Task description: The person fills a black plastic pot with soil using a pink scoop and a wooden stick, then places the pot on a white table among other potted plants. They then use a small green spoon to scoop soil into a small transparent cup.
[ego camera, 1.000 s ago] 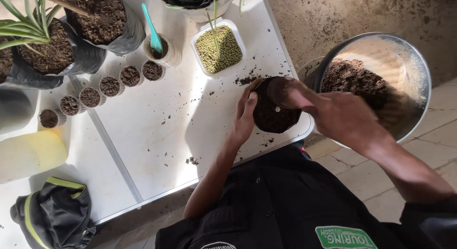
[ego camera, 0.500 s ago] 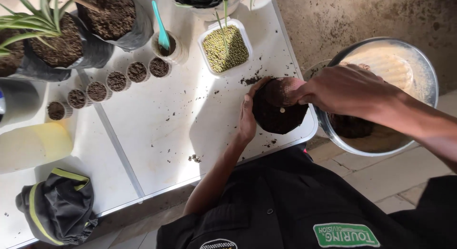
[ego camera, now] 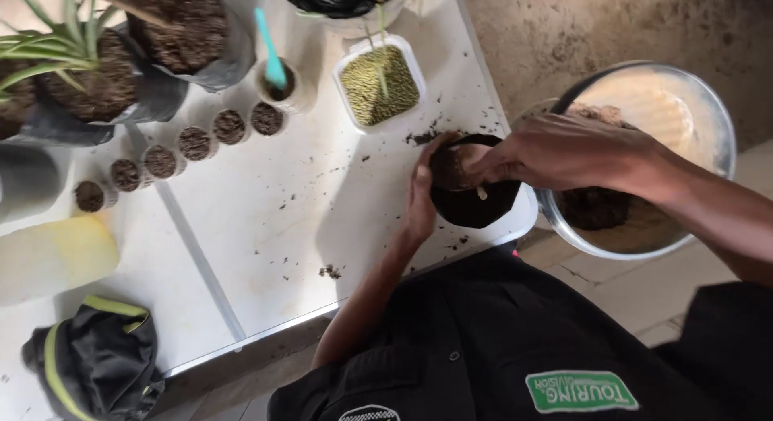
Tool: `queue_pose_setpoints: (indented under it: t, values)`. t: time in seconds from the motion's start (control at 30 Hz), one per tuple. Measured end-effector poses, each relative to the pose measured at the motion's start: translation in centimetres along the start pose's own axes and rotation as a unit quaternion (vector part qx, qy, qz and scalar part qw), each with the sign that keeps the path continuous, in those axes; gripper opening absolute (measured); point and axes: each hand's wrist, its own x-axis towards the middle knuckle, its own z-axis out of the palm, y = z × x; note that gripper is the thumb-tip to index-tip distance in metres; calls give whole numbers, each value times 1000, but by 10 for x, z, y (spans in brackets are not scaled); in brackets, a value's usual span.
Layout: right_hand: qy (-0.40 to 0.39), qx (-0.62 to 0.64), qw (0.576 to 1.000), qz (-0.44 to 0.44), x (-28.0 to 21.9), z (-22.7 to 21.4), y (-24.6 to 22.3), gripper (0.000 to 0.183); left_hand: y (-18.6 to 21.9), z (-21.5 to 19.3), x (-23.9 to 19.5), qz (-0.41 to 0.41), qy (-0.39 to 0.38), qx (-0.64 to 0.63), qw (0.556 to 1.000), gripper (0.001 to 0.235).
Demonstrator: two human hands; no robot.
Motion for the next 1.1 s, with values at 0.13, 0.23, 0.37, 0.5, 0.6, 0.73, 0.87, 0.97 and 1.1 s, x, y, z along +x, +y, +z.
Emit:
queue_pose_setpoints:
  t: [0.13,0.23,0.37,0.5,0.6,0.73,0.87,0.97,1.1]
  values:
    - [12,-22,996,84,-15,-1,1,31,15,-3,9,3,0,19,1000,80]
    - [43,-6,990,132,-20,22,4,36,28,-1,5,-20,18,61,998,70]
    - [-2,-136,961,239,-41,25,-8,42,30,-1,7,-85,15,67,994,60]
    - [116,-128,965,196,-38,64,8,27,34,-1,6,-93,-4,74,993,65]
    - [55,-127,967,212,-52,52,-2,41,30,0,6,-106,-7,96,990,63]
    - [72,-92,976,185,-50,55,-3,35,23,-5,4,-85,1,93,992,62]
    - [75,-80,979,174,-47,82,7,26,23,-10,4,-68,-37,27,997,57]
    - [54,-17,984,170,-66,71,2,45,12,-11,3,-51,-59,20,997,73]
    - [62,141,984,94,-64,88,-16,41,22,-21,1,-46,-79,-72,993,80]
